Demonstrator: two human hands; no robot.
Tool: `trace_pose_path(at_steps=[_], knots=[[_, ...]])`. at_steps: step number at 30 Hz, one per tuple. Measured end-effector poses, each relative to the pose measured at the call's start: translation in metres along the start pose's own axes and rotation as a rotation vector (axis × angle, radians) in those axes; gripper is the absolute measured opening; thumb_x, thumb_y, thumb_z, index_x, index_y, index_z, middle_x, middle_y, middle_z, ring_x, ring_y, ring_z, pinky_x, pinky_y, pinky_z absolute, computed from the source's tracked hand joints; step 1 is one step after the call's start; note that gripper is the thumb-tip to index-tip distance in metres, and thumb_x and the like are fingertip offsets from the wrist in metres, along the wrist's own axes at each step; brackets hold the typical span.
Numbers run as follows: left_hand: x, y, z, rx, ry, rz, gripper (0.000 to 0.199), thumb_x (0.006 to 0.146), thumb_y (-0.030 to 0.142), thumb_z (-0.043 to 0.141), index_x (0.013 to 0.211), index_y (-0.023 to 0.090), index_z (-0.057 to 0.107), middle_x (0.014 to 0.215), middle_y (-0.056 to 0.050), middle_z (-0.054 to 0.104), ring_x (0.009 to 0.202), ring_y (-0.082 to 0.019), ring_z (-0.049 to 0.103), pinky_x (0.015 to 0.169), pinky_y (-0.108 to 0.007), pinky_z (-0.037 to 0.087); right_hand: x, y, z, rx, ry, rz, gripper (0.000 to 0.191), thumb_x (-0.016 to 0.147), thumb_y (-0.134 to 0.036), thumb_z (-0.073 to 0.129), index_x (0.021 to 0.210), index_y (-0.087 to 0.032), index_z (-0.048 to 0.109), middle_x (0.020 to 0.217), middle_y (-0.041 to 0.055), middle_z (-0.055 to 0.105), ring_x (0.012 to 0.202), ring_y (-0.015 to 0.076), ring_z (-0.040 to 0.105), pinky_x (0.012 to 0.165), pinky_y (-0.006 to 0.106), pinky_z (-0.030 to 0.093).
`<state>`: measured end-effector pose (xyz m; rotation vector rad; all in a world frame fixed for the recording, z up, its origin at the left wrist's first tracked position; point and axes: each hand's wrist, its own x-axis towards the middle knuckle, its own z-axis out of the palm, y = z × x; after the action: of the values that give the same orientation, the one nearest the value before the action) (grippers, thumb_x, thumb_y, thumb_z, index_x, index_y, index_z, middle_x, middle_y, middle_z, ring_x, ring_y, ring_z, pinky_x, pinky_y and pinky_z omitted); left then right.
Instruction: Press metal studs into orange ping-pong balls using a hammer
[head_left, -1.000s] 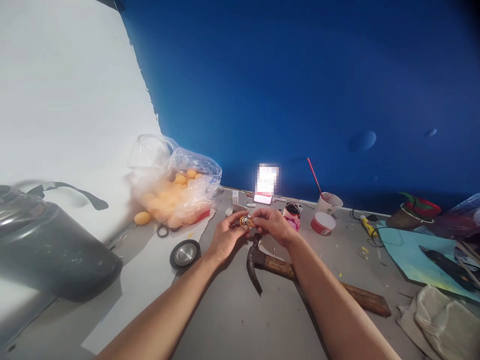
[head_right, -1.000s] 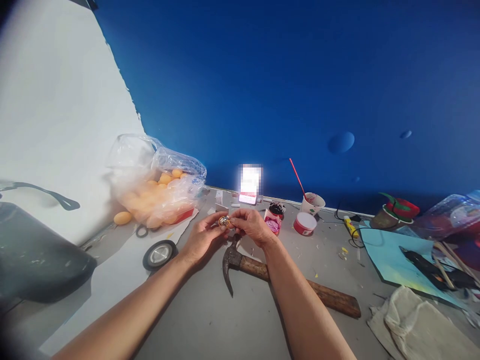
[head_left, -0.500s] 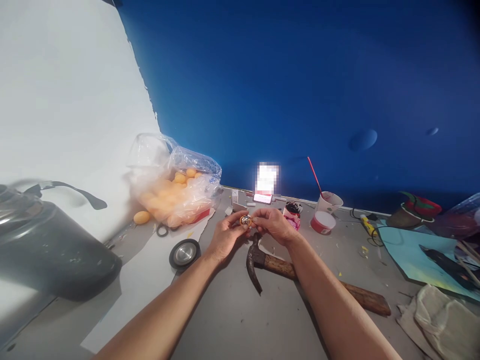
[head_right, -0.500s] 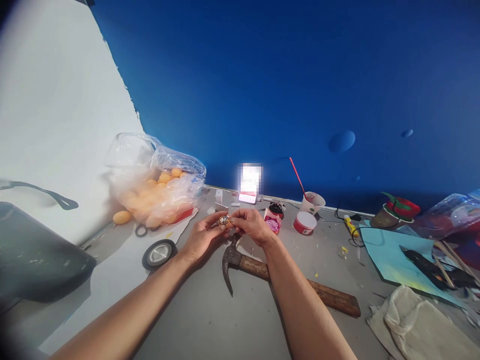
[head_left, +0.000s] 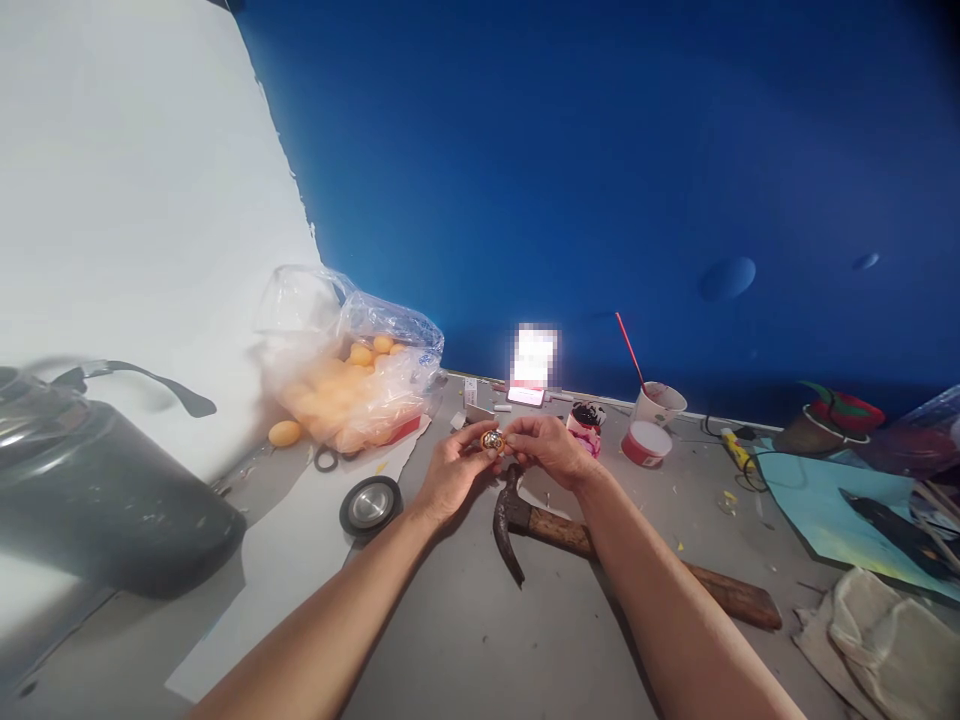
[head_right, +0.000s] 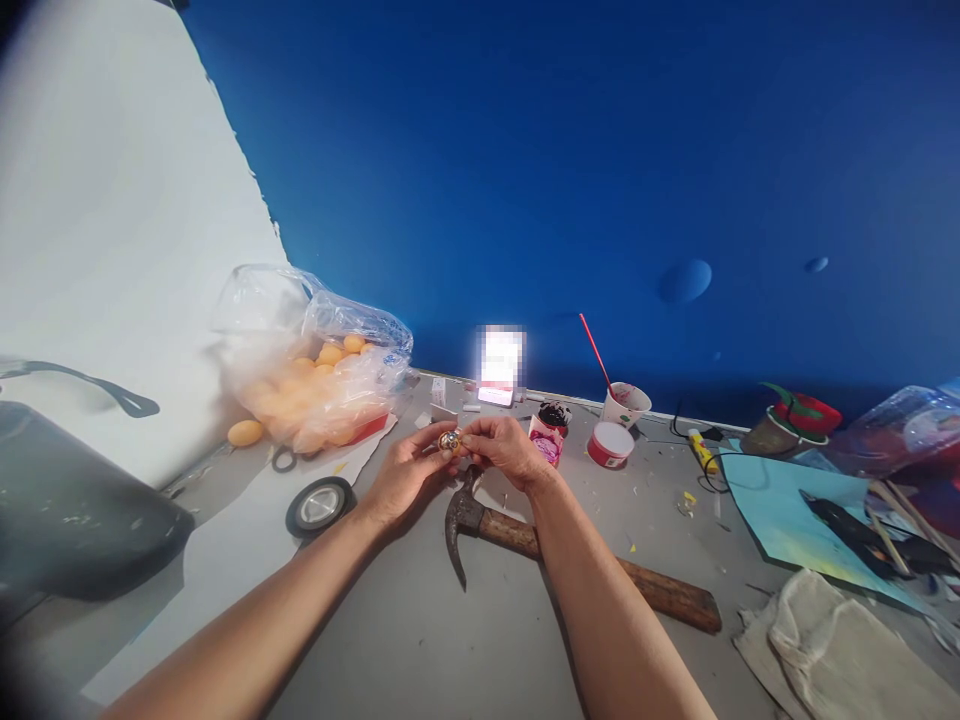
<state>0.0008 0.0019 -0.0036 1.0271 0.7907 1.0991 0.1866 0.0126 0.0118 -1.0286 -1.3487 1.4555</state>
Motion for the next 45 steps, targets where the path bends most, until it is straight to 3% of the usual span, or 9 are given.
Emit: trace_pose_path(at_steps=[21, 30, 45], knots=[[-0.0010, -0.0005, -0.0009, 0.030, 0.013, -0.019, 0.050, 0.070, 0.032, 0.090, 0.116, 0.019, 0.075, 0.100, -0.007, 0.079, 0.080, -0.019, 0.073, 0.078, -0.034, 0.057, 0.0011, 0.0022, -0.0008, 0.032, 0.014, 0.040, 0.029, 0.065, -0.038, 0.087, 0.076, -0.015, 0.076, 0.069, 0.0023, 0.070, 0.055, 0.0086, 0.052, 0.054, 0.023, 0.039], [-0.0011, 0.0027, -0.0007, 0.016, 0.018, -0.042, 0.050, 0.068, 0.029, 0.091, 0.114, 0.018, 0.076, 0.095, -0.006, 0.079, 0.071, -0.015, 0.069, 0.076, -0.033, 0.058, 0.0002, -0.0009, 0.0021, -0.040, 0.014, -0.013, 0.028, 0.069, -0.040, 0.083, 0.075, -0.015, 0.073, 0.069, 0.0018, 0.068, 0.055, 0.0090, 0.051, 0.054, 0.024, 0.038], [0.0001, 0.0022, -0.0027, 0.071, 0.014, -0.016, 0.051, 0.069, 0.031, 0.089, 0.116, 0.018, 0.076, 0.095, -0.006, 0.078, 0.072, -0.016, 0.069, 0.075, -0.034, 0.057, 0.0016, 0.0033, 0.0062, -0.069, 0.035, -0.043, 0.026, 0.071, -0.040, 0.081, 0.074, -0.016, 0.071, 0.067, 0.0002, 0.066, 0.055, 0.0092, 0.050, 0.052, 0.024, 0.037]])
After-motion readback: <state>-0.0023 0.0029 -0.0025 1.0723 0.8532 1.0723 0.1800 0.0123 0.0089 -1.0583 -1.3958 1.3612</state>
